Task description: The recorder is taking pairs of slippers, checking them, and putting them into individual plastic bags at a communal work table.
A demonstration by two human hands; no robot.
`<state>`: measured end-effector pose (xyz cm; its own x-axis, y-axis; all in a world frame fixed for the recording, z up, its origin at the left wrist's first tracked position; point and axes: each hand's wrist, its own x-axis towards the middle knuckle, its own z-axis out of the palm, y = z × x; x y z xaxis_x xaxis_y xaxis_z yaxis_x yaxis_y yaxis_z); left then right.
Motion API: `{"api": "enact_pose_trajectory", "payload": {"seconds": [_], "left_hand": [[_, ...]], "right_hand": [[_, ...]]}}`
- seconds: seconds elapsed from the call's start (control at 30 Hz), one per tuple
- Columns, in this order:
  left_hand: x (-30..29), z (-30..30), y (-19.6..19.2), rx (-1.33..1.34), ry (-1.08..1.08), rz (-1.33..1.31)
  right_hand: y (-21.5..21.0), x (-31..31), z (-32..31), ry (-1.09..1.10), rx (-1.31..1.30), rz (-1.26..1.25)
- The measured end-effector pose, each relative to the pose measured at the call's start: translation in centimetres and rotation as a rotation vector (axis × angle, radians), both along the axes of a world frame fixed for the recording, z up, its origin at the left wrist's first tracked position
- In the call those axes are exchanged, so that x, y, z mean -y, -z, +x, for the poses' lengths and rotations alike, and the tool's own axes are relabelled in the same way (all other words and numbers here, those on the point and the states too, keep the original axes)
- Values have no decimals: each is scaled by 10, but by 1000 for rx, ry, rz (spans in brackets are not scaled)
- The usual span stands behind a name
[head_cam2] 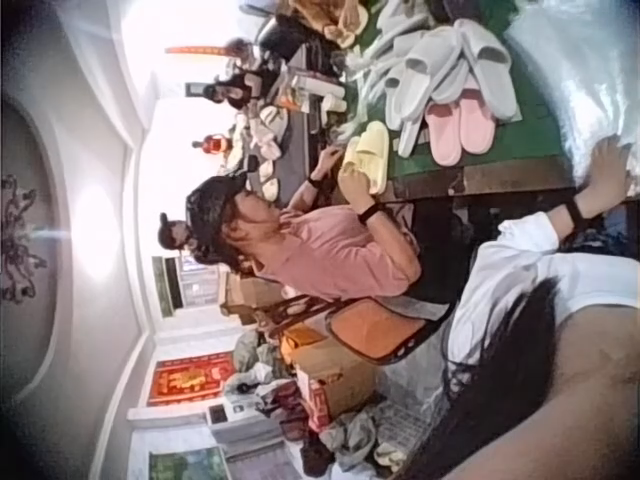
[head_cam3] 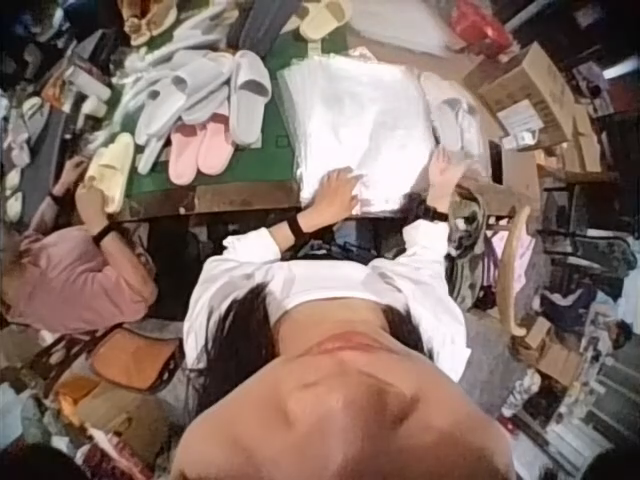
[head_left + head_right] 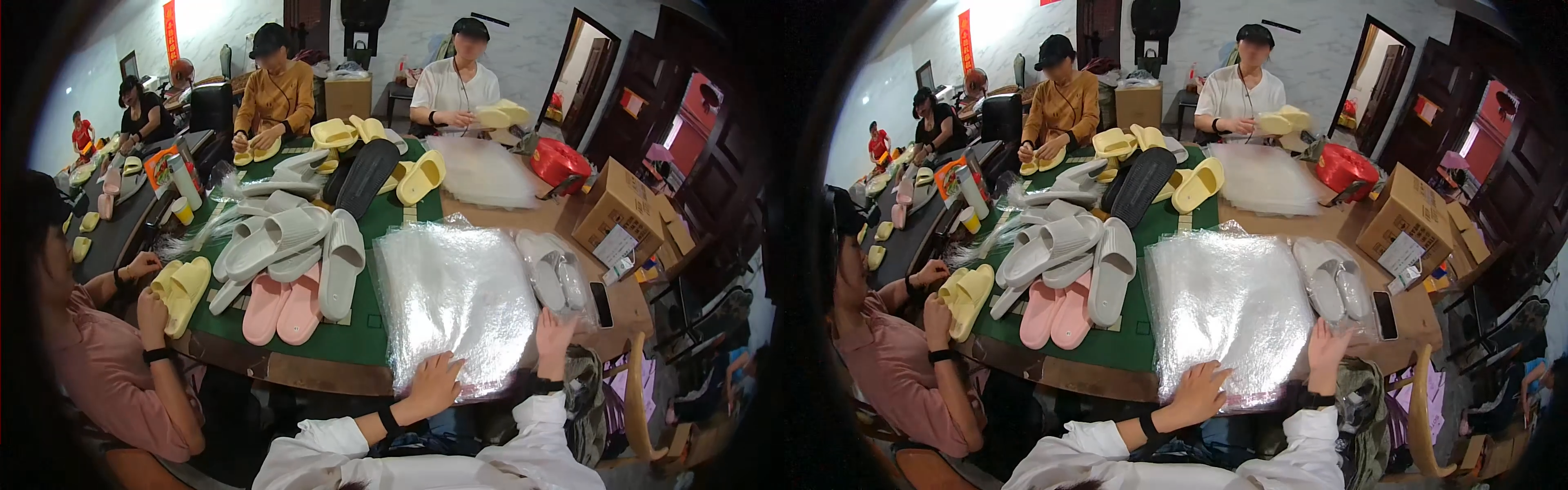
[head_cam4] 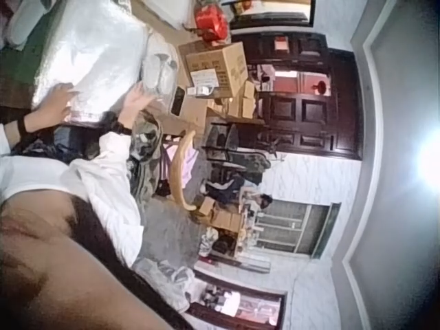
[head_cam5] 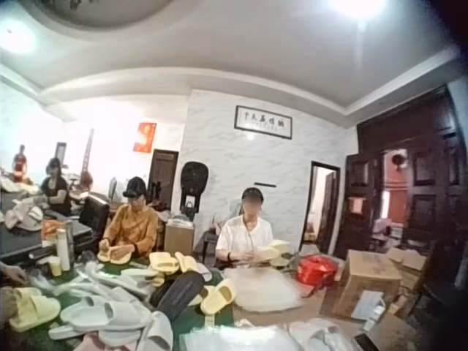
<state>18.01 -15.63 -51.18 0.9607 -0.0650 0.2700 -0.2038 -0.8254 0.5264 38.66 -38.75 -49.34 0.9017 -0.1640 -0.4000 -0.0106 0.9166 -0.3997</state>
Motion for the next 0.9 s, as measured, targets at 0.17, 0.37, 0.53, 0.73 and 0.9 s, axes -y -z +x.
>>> {"api": "enact_pose_trajectory", "payload": {"seconds": [0.17,0.37,0.53,0.73,0.9], "left_hand": [[0,-3,0,-12,17,-17],[1,-4,-13,-53,61,-61],[-7,-10,-40,-10,198,373],[-27,-2,-21,9,145,449],[-52,3,-34,-72,184,499]], "right_hand": [[3,-20,-50,118,198,-483],[40,-8,-43,-98,142,-1739],[31,-10,-41,-289,46,-1919],[20,-33,-53,-310,-45,-1908],[14,-40,-66,-319,93,-1685]]}}
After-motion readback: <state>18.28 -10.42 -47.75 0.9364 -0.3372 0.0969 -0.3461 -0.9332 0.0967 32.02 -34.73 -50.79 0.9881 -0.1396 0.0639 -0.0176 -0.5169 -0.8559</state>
